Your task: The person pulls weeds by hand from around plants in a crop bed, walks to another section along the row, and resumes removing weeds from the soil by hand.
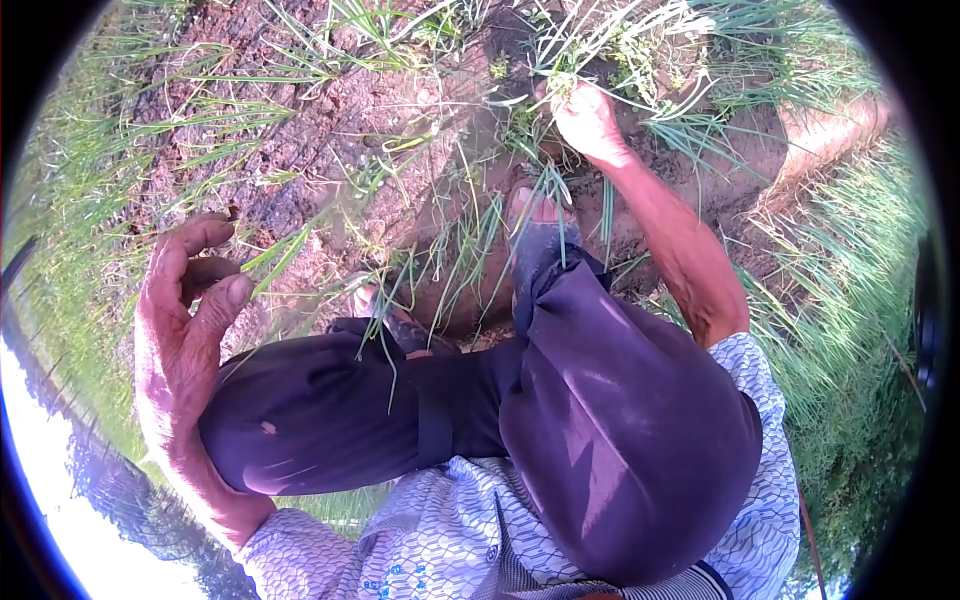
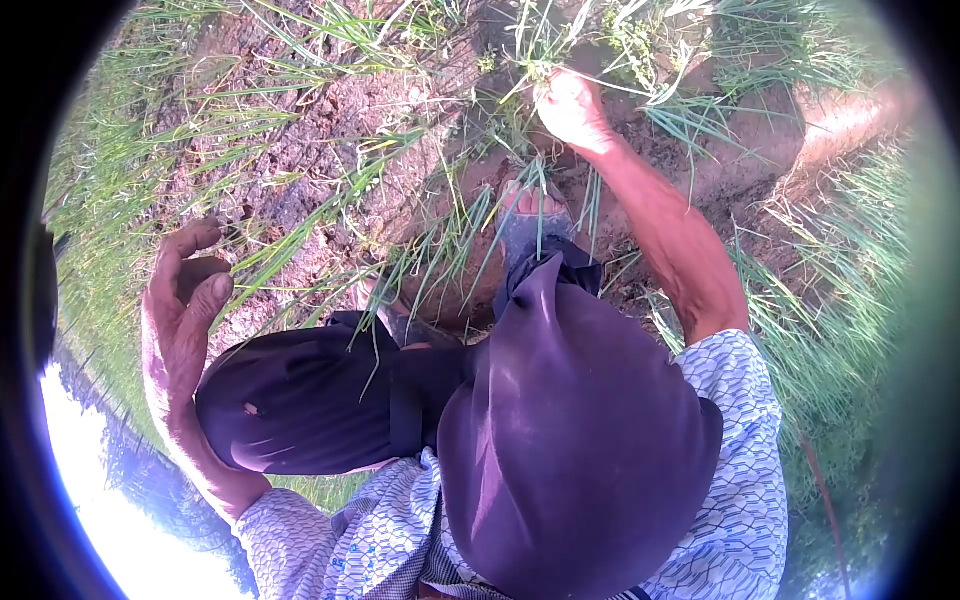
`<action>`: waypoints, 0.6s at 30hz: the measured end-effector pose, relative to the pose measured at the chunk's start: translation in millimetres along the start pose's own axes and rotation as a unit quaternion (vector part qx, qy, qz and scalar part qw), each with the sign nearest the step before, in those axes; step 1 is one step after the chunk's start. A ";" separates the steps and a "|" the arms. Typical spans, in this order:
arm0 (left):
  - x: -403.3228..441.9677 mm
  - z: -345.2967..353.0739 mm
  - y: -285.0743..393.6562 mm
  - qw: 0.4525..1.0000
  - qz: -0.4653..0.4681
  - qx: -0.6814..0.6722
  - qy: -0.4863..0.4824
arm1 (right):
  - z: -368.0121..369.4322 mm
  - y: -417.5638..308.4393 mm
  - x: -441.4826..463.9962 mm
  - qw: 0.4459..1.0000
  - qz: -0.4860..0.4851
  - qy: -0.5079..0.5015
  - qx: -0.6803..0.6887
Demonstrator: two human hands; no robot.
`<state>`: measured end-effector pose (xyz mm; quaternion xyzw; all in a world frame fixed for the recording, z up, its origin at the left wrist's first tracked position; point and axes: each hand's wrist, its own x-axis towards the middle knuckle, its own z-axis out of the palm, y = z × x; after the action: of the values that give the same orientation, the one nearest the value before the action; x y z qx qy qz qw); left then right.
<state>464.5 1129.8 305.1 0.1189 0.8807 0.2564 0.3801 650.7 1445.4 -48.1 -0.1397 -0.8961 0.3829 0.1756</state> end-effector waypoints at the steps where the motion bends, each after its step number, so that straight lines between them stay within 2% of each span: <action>1: -1.1 0.1 -1.4 1.000 -0.006 -0.005 -0.002 | -1.8 2.8 -2.1 0.997 0.051 -0.043 0.034; 2: -1.0 -0.4 -2.0 1.000 -0.009 -0.009 -0.006 | -3.8 5.4 -3.6 0.989 0.105 -0.084 0.063; 5: 2.9 1.1 1.3 1.000 0.005 -0.014 0.000 | -17.5 -0.9 4.4 0.961 -0.085 -0.208 -0.164; 6: 2.5 1.9 0.8 1.000 0.006 -0.015 0.002 | -6.9 3.8 2.7 0.966 -0.079 -0.196 -0.150; 8: 1.7 1.6 -0.3 1.000 0.000 -0.009 -0.003 | 11.4 -5.8 7.4 0.951 -0.097 -0.185 -0.227; 9: 1.9 1.2 -0.5 1.000 -0.001 -0.008 -0.005 | 10.9 -9.7 5.6 0.975 -0.056 -0.171 -0.132; 10: 1.3 0.7 -1.0 1.000 0.001 -0.008 -0.006 | 12.4 -7.0 6.1 0.967 0.136 -0.196 0.092; 12: -0.6 -0.8 -3.4 1.000 0.003 -0.011 -0.007 | 11.7 -0.6 7.4 0.919 0.263 -0.182 0.231; 14: -2.6 -1.9 -5.5 1.000 0.001 -0.018 0.002 | -7.3 -23.3 24.5 0.978 0.146 -0.132 0.074; 16: -4.0 -2.8 -8.1 1.000 0.012 -0.022 0.000 | -11.3 -4.1 26.1 0.989 0.075 -0.116 0.043; 17: -2.2 -3.8 -8.3 1.000 0.015 -0.018 -0.003 | -25.4 2.7 28.1 0.989 -0.029 -0.126 -0.068; 18: -0.9 -4.8 -8.0 1.000 0.018 -0.014 -0.007 | -30.1 4.1 23.2 0.985 -0.110 -0.114 -0.067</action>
<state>461.5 1121.0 304.1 0.1309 0.8719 0.2746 0.3838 643.0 1476.2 -26.9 -0.0068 -0.9437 0.3139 0.1040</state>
